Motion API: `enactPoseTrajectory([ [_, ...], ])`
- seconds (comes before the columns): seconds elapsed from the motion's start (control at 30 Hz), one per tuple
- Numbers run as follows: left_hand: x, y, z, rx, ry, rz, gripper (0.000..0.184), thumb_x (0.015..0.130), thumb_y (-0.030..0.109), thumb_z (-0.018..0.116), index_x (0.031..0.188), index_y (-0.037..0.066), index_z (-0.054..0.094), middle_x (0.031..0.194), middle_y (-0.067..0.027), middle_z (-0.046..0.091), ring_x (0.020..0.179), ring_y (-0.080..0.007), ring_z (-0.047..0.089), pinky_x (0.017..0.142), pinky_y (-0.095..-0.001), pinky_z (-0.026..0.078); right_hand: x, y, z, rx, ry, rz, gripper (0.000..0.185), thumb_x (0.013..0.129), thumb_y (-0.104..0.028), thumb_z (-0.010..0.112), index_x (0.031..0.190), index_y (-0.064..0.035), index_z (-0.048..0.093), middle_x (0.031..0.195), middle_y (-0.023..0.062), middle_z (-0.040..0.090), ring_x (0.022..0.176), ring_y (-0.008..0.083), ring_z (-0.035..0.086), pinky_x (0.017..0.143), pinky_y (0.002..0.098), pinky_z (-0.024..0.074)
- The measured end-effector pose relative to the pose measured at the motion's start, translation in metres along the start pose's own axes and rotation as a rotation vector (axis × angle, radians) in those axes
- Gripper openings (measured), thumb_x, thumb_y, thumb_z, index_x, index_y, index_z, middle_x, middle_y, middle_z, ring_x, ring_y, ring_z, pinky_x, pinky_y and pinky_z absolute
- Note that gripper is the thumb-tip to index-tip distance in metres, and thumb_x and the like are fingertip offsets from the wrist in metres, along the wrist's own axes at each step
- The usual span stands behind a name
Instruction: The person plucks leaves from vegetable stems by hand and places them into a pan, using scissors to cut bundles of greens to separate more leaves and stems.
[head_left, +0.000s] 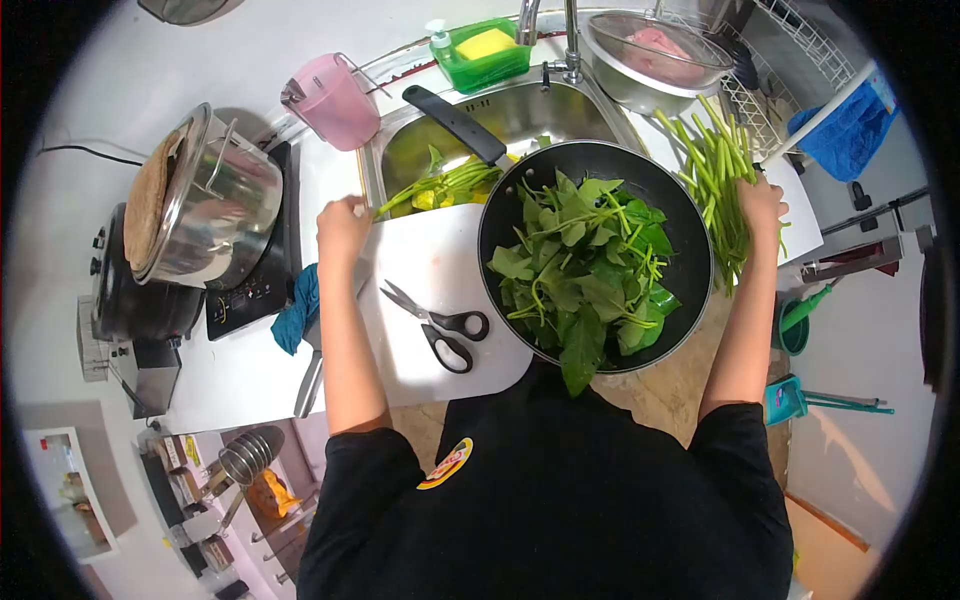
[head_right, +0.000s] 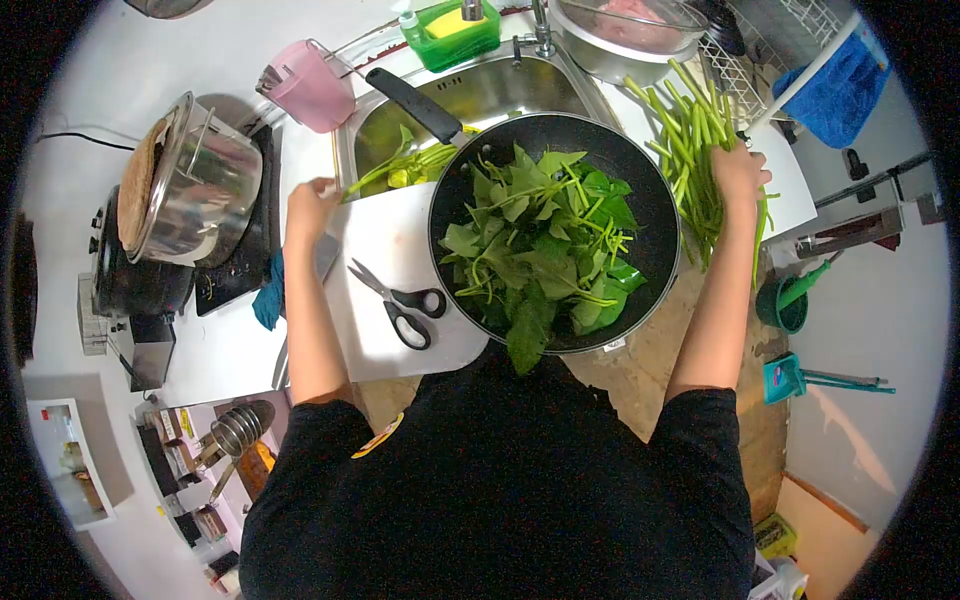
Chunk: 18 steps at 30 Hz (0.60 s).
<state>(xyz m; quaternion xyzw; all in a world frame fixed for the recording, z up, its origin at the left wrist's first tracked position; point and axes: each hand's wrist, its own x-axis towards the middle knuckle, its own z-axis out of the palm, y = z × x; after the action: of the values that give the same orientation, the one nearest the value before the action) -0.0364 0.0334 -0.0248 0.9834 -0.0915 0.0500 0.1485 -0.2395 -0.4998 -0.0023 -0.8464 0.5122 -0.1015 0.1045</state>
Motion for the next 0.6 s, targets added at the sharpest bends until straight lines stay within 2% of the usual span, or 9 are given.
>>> enactPoseTrajectory([
  [0.13,0.011,-0.029,0.035,-0.167,-0.104,-0.080,0.021,0.076,0.022,0.064,0.095,0.015,0.068,0.096,-0.0132,0.063,0.089,-0.0323,0.060,0.078,-0.0454,0.046,-0.014,-0.015,-0.022,0.131,0.164,-0.086,0.054,0.077,-0.041,0.056,0.123,-0.0131,0.052,0.123,0.0179,0.048,0.115,0.0435,0.038,0.099,0.0484,0.0291],
  [0.23,0.009,-0.001,0.006,-0.145,-0.009,-0.096,0.015,0.077,0.020,0.063,0.091,0.015,0.069,0.096,-0.0124,0.062,0.088,-0.0330,0.060,0.077,-0.0471,0.045,-0.011,-0.021,-0.030,0.241,0.367,-0.409,0.043,0.081,-0.034,0.057,0.118,-0.0122,0.056,0.120,0.0156,0.051,0.114,0.0388,0.042,0.098,0.0460,0.0317],
  [0.27,0.011,0.000,-0.006,-0.062,0.148,0.066,0.013,0.078,0.019,0.062,0.089,0.016,0.068,0.091,-0.0108,0.062,0.088,-0.0320,0.059,0.077,-0.0493,0.043,-0.023,-0.032,-0.039,0.380,0.388,-0.517,0.038,0.083,-0.028,0.057,0.117,-0.0120,0.057,0.113,0.0141,0.055,0.104,0.0303,0.049,0.091,0.0383,0.0374],
  [0.3,0.003,0.020,-0.040,0.055,0.205,0.102,0.015,0.079,0.019,0.062,0.093,0.017,0.066,0.094,-0.0086,0.061,0.096,-0.0300,0.056,0.079,-0.0531,0.039,-0.045,-0.050,-0.051,0.514,0.407,-0.623,0.032,0.084,-0.021,0.058,0.115,-0.0119,0.058,0.105,0.0126,0.059,0.095,0.0218,0.057,0.085,0.0305,0.0431],
  [0.37,-0.018,0.053,-0.101,0.222,0.254,0.258,0.018,0.080,0.014,0.059,0.098,0.017,0.062,0.101,-0.0039,0.058,0.108,-0.0273,0.048,0.098,-0.0579,0.026,-0.098,-0.087,-0.071,0.909,0.063,-0.630,0.028,0.085,-0.015,0.057,0.112,-0.0092,0.059,0.098,0.0083,0.060,0.084,0.0143,0.057,0.076,0.0257,0.0453],
  [0.4,-0.031,0.072,-0.127,0.244,0.271,0.286,0.017,0.081,0.012,0.059,0.097,0.017,0.062,0.100,-0.0030,0.058,0.108,-0.0269,0.048,0.103,-0.0607,0.019,-0.120,-0.103,-0.077,0.937,-0.006,-0.717,0.027,0.084,-0.015,0.059,0.109,-0.0072,0.060,0.099,0.0102,0.059,0.079,0.0169,0.057,0.071,0.0265,0.0466],
  [0.47,-0.053,0.102,-0.166,0.328,0.336,0.392,0.018,0.077,0.005,0.060,0.091,0.016,0.063,0.101,-0.0017,0.056,0.110,-0.0269,0.047,0.103,-0.0633,0.017,-0.162,-0.131,-0.093,0.920,-0.089,-0.910,0.028,0.082,-0.016,0.061,0.108,-0.0052,0.059,0.097,0.0112,0.056,0.073,0.0190,0.056,0.065,0.0278,0.0477],
  [0.53,-0.072,0.127,-0.185,0.383,0.516,0.575,0.018,0.073,0.001,0.060,0.084,0.015,0.062,0.106,0.0006,0.054,0.114,-0.0290,0.044,0.101,-0.0651,0.017,-0.195,-0.155,-0.099,0.907,-0.107,-1.108,0.032,0.080,-0.017,0.063,0.110,-0.0053,0.056,0.094,0.0104,0.053,0.073,0.0203,0.056,0.064,0.0302,0.0477],
  [0.6,-0.093,0.155,-0.201,0.347,0.558,0.689,0.019,0.070,0.001,0.060,0.081,0.016,0.062,0.110,0.0008,0.053,0.117,-0.0303,0.041,0.102,-0.0621,0.017,-0.220,-0.174,-0.090,0.960,-0.075,-1.244,0.033,0.080,-0.014,0.063,0.112,-0.0065,0.056,0.093,0.0092,0.050,0.071,0.0199,0.053,0.065,0.0310,0.0450],
])
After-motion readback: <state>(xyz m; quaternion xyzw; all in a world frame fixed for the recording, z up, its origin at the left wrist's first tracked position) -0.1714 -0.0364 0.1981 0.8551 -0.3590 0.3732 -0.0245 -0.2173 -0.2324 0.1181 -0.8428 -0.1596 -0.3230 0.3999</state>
